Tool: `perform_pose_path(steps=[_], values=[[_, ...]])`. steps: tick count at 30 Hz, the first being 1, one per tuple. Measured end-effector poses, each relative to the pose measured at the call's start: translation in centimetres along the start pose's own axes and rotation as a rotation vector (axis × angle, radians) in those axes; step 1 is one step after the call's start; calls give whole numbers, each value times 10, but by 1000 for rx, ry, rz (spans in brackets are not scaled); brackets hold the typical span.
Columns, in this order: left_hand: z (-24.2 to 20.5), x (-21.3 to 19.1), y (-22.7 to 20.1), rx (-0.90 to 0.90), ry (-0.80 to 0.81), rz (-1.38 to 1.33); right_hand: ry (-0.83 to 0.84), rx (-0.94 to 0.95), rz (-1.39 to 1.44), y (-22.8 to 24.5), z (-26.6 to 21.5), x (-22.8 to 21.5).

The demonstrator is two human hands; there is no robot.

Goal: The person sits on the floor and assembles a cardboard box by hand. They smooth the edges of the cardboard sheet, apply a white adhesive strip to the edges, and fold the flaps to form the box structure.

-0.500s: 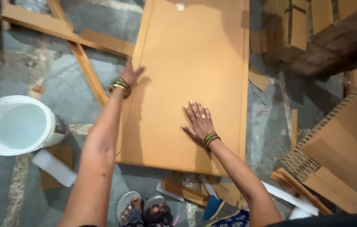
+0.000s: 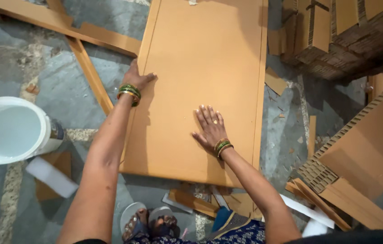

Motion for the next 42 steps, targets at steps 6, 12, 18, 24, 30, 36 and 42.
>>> perform_pose_path(steps=[6, 12, 18, 24, 30, 36, 42], values=[[-54, -9, 43, -15, 71, 246, 15, 8, -81, 5, -2, -5], [-126, -28, 58, -86, 39, 281, -18, 10, -55, 3, -5, -2], [-124, -24, 62, -84, -8, 327, -27, -13, -52, -1, -3, 9], [-107, -8, 86, 123, -84, 308, 58, 17, -67, 5, -3, -4], [-96, -18, 147, -424, 127, 20, -110, -47, -137, 91, -22, -71], [-146, -17, 142, -325, 62, -173, -423, -452, 102, 185, -125, -244], [-146, -13, 132, -336, -22, -197, -515, -751, 153, 259, -197, -390]])
Point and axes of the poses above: each hand's wrist, its own z-axis towards the middle knuckle, its own x-axis out of the palm, y = z × x, the point moved 4 cm from there along z, towards the middle knuckle, and after that the axes turned 3 degrees about -x, right-handed, at the moved point
